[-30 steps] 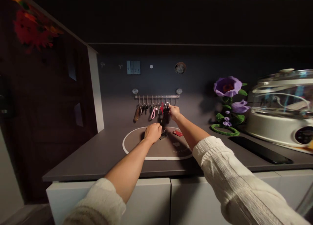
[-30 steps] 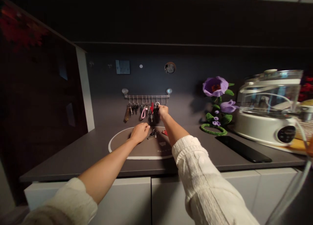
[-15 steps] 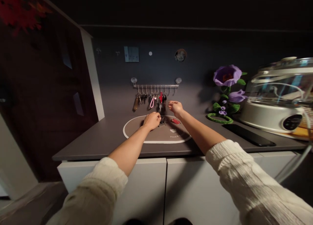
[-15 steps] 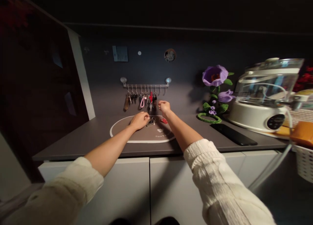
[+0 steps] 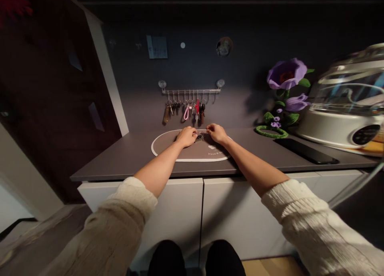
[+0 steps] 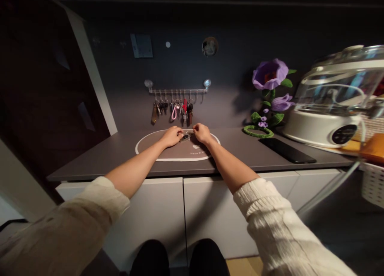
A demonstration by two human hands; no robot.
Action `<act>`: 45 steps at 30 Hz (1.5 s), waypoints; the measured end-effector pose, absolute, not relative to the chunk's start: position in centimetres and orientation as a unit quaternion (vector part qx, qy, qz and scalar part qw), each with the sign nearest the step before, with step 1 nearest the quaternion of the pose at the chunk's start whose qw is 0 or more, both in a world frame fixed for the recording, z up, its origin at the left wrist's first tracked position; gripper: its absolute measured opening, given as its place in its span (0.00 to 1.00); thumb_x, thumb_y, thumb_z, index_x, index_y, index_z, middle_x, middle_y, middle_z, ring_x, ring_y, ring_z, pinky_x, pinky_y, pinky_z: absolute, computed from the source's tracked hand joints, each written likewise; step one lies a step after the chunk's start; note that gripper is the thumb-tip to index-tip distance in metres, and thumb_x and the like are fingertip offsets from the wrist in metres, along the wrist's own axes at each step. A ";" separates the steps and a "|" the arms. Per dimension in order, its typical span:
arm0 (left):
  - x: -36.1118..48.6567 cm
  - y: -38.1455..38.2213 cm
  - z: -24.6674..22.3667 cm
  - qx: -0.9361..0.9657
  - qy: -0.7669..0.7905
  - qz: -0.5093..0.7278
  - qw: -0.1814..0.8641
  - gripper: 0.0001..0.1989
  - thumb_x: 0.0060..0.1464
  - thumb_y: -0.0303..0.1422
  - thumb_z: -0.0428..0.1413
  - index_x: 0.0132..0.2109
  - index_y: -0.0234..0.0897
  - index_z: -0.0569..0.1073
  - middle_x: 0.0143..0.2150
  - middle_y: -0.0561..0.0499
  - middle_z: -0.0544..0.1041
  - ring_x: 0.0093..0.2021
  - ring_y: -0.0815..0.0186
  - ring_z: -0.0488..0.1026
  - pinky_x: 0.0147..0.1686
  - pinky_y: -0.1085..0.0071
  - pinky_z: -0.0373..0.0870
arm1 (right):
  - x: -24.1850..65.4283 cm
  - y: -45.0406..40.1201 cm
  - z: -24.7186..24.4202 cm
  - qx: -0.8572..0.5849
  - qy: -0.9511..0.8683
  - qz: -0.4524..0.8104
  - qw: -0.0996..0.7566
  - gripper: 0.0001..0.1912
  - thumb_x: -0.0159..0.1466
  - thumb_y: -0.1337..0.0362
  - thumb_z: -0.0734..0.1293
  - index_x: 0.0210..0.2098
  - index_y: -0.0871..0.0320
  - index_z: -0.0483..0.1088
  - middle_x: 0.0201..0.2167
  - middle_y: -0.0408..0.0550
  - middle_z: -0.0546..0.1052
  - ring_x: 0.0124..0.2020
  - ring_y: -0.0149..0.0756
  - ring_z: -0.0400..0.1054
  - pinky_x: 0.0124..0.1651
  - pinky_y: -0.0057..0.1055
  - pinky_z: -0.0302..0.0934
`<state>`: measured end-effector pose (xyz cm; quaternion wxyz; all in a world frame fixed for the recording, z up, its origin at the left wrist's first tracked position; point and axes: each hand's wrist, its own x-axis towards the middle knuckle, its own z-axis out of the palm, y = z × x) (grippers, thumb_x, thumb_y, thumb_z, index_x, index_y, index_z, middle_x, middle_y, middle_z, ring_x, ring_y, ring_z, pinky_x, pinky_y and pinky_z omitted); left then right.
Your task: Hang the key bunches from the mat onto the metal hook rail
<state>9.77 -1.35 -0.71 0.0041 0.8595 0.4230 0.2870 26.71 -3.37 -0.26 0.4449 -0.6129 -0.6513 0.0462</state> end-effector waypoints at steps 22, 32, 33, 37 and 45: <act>9.8 -0.9 -1.0 0.858 0.437 0.270 0.006 0.13 0.51 0.31 0.49 0.42 0.37 0.72 0.41 0.47 0.72 0.40 0.66 0.68 0.44 0.72 0.62 | 26.2 -2.9 -0.7 -0.649 -0.687 -0.025 0.327 0.06 0.54 0.62 0.65 0.27 0.56 0.73 0.33 0.50 0.75 0.43 0.43 0.57 0.43 0.35 0.48; 9.9 -0.9 -0.6 0.854 0.433 0.289 0.009 0.13 0.53 0.31 0.48 0.44 0.37 0.71 0.43 0.46 0.72 0.43 0.65 0.68 0.45 0.71 0.61 | 25.7 -3.8 -0.1 -0.628 -0.706 -0.021 0.326 0.06 0.57 0.64 0.61 0.30 0.56 0.70 0.35 0.48 0.74 0.43 0.43 0.57 0.41 0.33 0.47; 9.9 -0.9 -0.5 0.854 0.430 0.292 0.010 0.13 0.53 0.31 0.48 0.45 0.37 0.71 0.43 0.46 0.72 0.43 0.65 0.68 0.45 0.71 0.61 | 25.7 -3.9 0.0 -0.624 -0.709 -0.023 0.327 0.07 0.58 0.64 0.61 0.31 0.56 0.70 0.35 0.48 0.74 0.43 0.42 0.57 0.41 0.33 0.47; 10.0 -0.8 -0.4 0.855 0.413 0.312 0.014 0.13 0.53 0.31 0.48 0.44 0.36 0.72 0.42 0.46 0.72 0.42 0.65 0.68 0.44 0.71 0.62 | 25.5 -4.0 0.3 -0.600 -0.725 -0.034 0.338 0.08 0.59 0.65 0.58 0.31 0.56 0.69 0.34 0.47 0.74 0.39 0.39 0.59 0.40 0.31 0.48; 10.1 -1.5 0.2 0.844 0.379 0.379 0.019 0.10 0.53 0.31 0.47 0.39 0.36 0.72 0.39 0.47 0.74 0.41 0.66 0.68 0.42 0.72 0.62 | 25.3 -4.4 0.6 -0.541 -0.744 -0.033 0.390 0.08 0.60 0.65 0.57 0.31 0.57 0.67 0.33 0.46 0.73 0.37 0.34 0.61 0.40 0.28 0.49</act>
